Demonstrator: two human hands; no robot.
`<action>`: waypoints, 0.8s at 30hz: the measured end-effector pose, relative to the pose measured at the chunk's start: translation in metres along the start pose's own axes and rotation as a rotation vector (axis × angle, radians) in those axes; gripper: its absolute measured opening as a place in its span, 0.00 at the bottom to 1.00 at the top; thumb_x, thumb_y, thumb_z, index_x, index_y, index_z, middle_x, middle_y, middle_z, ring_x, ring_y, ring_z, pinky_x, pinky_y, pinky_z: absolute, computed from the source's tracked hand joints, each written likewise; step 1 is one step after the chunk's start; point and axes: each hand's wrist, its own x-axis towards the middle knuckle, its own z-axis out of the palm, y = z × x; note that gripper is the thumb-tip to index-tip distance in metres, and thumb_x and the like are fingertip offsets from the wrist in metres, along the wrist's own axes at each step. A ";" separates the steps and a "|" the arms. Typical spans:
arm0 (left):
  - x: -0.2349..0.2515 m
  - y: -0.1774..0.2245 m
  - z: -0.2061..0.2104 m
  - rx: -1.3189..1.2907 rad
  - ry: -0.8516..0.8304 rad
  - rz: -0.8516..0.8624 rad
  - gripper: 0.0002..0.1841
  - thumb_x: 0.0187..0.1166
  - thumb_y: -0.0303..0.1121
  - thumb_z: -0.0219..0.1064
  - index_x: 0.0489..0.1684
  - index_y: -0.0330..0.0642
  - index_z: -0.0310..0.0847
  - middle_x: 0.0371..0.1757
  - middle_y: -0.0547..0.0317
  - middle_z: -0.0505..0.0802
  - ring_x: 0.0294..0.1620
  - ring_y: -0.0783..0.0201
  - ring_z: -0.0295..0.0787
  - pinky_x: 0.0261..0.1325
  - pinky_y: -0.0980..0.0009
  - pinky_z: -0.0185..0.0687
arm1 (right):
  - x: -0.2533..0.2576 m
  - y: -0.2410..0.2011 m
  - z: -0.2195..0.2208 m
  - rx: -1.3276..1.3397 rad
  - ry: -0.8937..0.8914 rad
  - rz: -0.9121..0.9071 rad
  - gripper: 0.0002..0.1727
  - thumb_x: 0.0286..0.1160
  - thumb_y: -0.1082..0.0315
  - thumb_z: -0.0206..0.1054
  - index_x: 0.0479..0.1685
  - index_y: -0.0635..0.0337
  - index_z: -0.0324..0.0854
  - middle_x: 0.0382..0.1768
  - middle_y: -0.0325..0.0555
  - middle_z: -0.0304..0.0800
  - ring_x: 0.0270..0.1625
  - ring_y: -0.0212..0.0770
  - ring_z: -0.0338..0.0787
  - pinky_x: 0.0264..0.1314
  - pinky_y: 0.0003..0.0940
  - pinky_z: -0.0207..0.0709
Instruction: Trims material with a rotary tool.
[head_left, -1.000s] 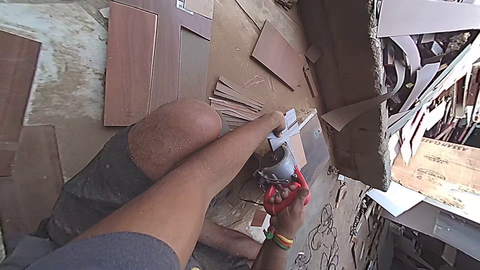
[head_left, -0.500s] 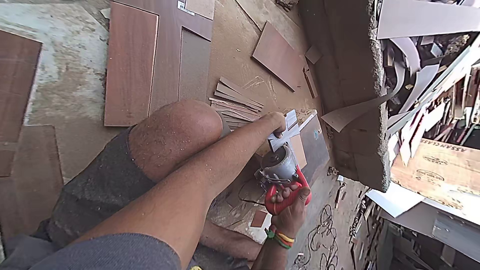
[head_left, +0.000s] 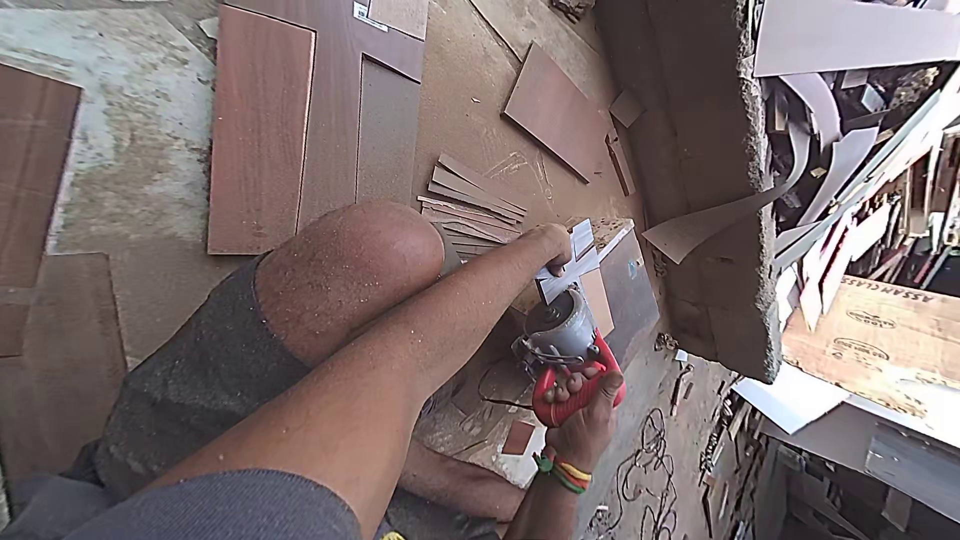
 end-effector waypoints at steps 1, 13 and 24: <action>0.000 0.000 0.000 0.008 -0.002 -0.001 0.36 0.60 0.37 0.86 0.69 0.31 0.78 0.61 0.37 0.89 0.63 0.41 0.88 0.61 0.41 0.84 | 0.000 -0.001 0.001 0.000 0.004 -0.002 0.33 0.94 0.41 0.39 0.36 0.59 0.75 0.09 0.37 0.76 0.08 0.35 0.80 0.11 0.34 0.82; 0.001 0.002 0.000 0.056 -0.011 0.009 0.36 0.60 0.38 0.85 0.70 0.31 0.78 0.60 0.37 0.89 0.63 0.42 0.88 0.61 0.40 0.84 | 0.004 -0.003 0.001 -0.015 -0.002 0.002 0.33 0.94 0.40 0.39 0.37 0.59 0.75 0.10 0.37 0.76 0.08 0.35 0.80 0.11 0.33 0.81; 0.000 0.001 0.000 0.020 0.009 0.007 0.35 0.61 0.38 0.86 0.67 0.30 0.79 0.60 0.37 0.90 0.62 0.41 0.88 0.61 0.39 0.83 | 0.009 -0.005 0.002 -0.016 -0.004 0.002 0.33 0.94 0.41 0.39 0.35 0.58 0.75 0.10 0.36 0.77 0.08 0.35 0.80 0.10 0.34 0.81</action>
